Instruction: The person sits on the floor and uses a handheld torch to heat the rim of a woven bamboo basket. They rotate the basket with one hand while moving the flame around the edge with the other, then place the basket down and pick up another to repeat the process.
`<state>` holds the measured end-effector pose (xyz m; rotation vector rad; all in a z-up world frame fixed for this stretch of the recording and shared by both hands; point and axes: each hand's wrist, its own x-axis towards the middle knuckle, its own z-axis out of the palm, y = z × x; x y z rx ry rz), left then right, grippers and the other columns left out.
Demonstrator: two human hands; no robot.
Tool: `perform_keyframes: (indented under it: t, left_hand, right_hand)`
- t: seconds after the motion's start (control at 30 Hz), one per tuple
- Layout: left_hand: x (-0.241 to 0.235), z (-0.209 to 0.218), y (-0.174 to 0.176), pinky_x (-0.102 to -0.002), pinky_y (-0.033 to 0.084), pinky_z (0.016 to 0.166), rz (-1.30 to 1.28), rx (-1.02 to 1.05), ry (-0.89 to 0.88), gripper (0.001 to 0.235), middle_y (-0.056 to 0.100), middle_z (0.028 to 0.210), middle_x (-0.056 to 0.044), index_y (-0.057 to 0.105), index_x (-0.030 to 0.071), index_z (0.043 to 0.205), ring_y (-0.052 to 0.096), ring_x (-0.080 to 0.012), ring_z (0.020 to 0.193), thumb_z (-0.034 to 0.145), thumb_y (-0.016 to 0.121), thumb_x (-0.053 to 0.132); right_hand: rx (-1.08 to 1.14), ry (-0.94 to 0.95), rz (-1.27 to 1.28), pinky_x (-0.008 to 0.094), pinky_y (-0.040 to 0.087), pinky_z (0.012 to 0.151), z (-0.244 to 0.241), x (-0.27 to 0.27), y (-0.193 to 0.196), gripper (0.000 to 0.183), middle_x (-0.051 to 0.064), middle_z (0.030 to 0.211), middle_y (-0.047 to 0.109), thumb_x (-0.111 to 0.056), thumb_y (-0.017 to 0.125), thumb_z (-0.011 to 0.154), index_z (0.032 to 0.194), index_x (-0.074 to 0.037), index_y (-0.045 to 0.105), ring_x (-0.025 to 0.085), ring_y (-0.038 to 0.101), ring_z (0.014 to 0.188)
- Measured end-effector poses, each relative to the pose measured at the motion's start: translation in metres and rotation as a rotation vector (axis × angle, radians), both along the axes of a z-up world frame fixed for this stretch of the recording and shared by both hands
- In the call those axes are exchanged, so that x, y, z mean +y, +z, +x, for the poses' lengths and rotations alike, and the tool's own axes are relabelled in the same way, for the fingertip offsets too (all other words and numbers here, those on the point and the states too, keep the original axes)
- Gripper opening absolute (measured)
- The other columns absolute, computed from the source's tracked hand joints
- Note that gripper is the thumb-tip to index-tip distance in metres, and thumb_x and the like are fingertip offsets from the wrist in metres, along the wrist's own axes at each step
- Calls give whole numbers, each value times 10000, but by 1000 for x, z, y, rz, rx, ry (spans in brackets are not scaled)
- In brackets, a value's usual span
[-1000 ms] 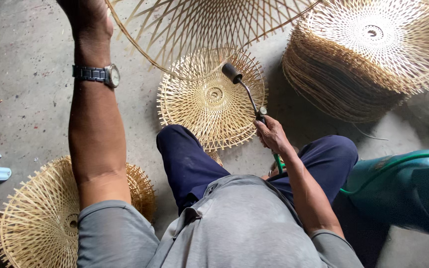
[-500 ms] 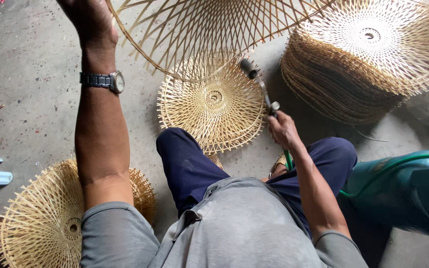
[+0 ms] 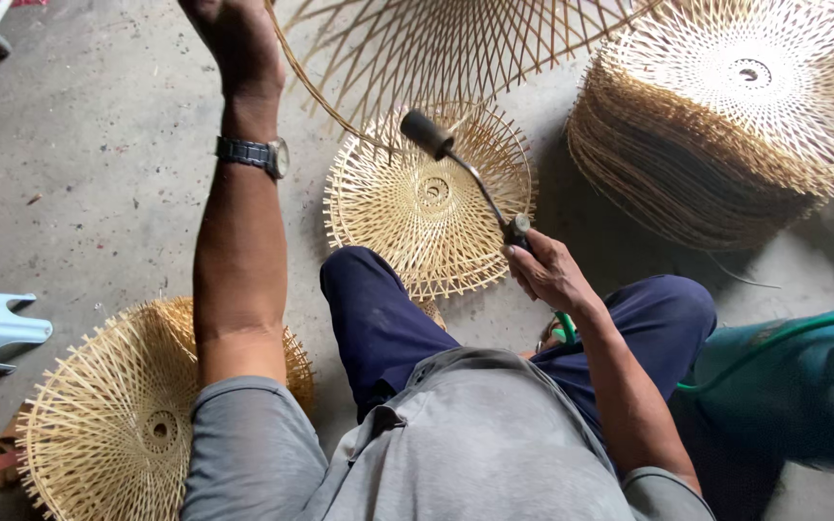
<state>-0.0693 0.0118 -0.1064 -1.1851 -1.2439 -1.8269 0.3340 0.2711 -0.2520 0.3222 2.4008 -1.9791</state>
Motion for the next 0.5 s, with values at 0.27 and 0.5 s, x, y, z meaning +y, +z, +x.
perform_keyframes:
  t: [0.27, 0.5]
  left_hand:
    - [26, 68, 34, -338, 657, 826, -143, -198, -70, 232, 767, 1074, -75, 716, 17, 1193, 757, -181, 965, 1081, 655, 211]
    - [25, 71, 26, -319, 661, 803, -202, -292, 4, 231, 771, 1042, -65, 716, 21, 1202, 754, -167, 927, 1063, 656, 195]
  right_hand:
    - [176, -33, 6, 271, 379, 445, -24, 8, 32, 216, -7, 642, 521, -227, 561, 1042, 907, -61, 591, 69, 465, 502]
    - [188, -102, -20, 261, 401, 431, -33, 20, 60, 153, -18, 681, 554, -190, 547, 1042, 1014, -51, 607, 60, 475, 504]
